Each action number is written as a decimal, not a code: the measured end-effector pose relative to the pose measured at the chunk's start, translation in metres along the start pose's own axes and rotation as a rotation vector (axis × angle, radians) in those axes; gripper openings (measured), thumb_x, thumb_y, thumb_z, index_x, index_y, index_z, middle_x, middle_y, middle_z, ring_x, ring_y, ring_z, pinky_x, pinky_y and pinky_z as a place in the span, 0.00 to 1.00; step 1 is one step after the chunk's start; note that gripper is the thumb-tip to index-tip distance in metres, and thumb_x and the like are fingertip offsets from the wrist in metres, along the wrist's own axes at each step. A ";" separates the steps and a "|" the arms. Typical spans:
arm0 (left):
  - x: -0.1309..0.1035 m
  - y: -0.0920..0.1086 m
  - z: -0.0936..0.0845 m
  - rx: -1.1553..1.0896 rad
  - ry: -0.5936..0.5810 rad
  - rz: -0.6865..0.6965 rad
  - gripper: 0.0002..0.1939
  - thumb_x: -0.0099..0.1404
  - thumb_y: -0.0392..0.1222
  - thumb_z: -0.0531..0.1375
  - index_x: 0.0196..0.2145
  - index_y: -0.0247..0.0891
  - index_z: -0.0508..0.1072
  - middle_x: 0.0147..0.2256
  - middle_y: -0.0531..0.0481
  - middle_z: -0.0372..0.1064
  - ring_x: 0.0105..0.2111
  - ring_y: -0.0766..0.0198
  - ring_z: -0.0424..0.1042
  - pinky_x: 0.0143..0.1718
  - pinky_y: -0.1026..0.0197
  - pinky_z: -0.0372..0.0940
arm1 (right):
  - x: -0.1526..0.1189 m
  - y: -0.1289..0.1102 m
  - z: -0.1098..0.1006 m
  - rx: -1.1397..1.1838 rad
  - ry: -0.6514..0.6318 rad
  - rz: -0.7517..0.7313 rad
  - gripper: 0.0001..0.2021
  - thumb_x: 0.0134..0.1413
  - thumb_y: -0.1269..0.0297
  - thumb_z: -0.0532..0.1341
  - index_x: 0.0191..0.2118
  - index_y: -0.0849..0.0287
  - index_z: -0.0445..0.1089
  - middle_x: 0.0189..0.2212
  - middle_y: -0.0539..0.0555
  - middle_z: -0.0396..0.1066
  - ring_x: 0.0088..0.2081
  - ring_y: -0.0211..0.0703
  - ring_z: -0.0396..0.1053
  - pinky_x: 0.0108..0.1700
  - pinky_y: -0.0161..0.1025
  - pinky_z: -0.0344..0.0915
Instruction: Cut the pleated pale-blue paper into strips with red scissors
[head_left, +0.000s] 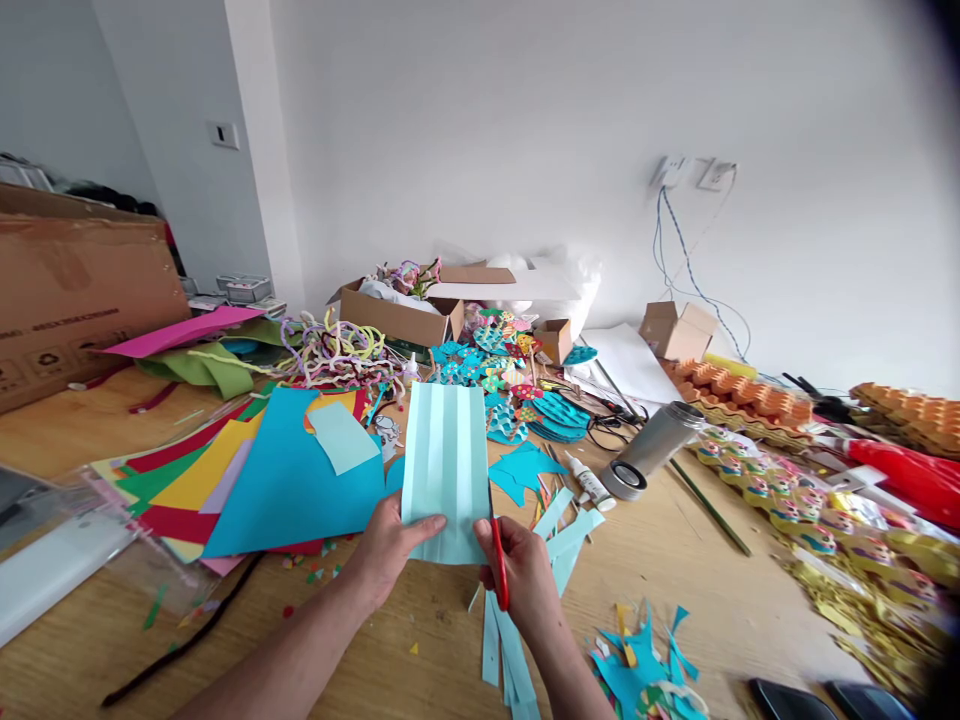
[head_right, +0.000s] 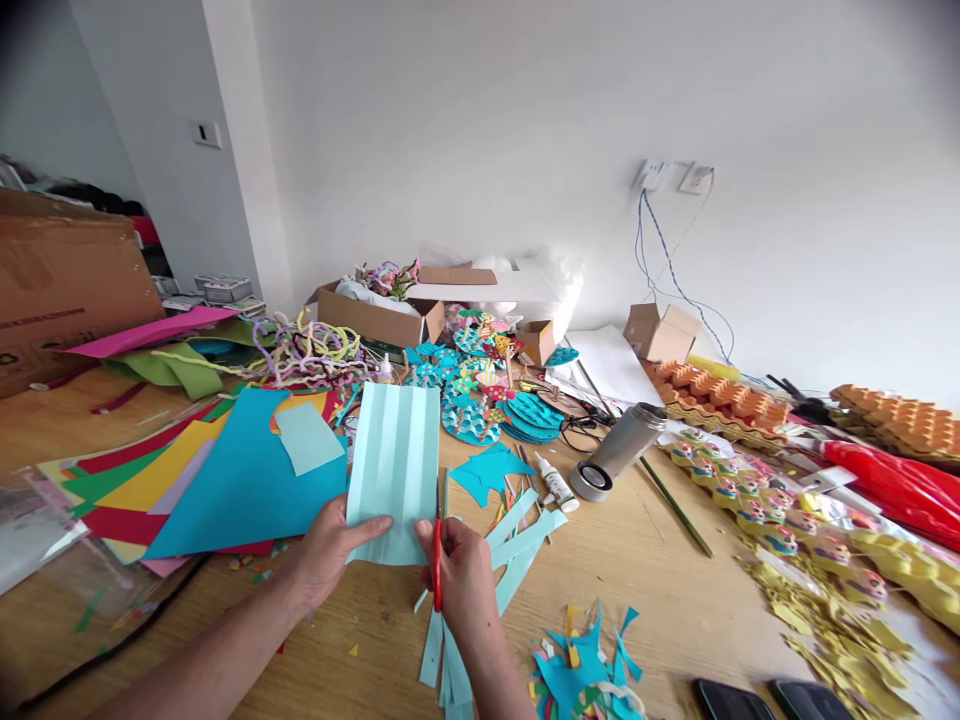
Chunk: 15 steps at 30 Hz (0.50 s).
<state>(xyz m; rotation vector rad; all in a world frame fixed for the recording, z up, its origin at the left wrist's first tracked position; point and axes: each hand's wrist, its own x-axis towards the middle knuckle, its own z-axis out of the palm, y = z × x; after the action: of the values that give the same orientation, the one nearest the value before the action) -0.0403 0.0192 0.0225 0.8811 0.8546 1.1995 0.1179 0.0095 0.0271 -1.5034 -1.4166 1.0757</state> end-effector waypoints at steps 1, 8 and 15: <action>0.000 0.000 0.000 -0.001 0.000 0.000 0.18 0.51 0.40 0.64 0.40 0.31 0.71 0.37 0.40 0.74 0.38 0.49 0.72 0.40 0.50 0.67 | 0.000 0.000 0.000 -0.001 -0.001 -0.005 0.20 0.46 0.48 0.59 0.19 0.58 0.54 0.12 0.42 0.51 0.14 0.36 0.62 0.15 0.28 0.51; 0.001 -0.001 -0.002 0.000 0.008 0.006 0.18 0.51 0.40 0.64 0.40 0.31 0.71 0.38 0.41 0.74 0.38 0.49 0.72 0.41 0.51 0.66 | -0.001 -0.002 0.000 -0.006 -0.012 -0.038 0.21 0.45 0.45 0.57 0.19 0.58 0.53 0.14 0.42 0.50 0.15 0.34 0.61 0.16 0.29 0.56; 0.000 -0.001 -0.002 -0.003 0.008 -0.008 0.19 0.51 0.40 0.64 0.41 0.32 0.71 0.38 0.40 0.74 0.39 0.49 0.72 0.40 0.50 0.66 | -0.002 -0.002 -0.002 -0.090 0.046 -0.130 0.23 0.43 0.42 0.56 0.18 0.58 0.56 0.13 0.44 0.54 0.17 0.33 0.57 0.18 0.30 0.58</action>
<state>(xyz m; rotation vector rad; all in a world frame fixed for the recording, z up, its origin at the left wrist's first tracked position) -0.0414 0.0195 0.0207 0.8701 0.8615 1.1982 0.1188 0.0080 0.0294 -1.4674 -1.5256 0.9032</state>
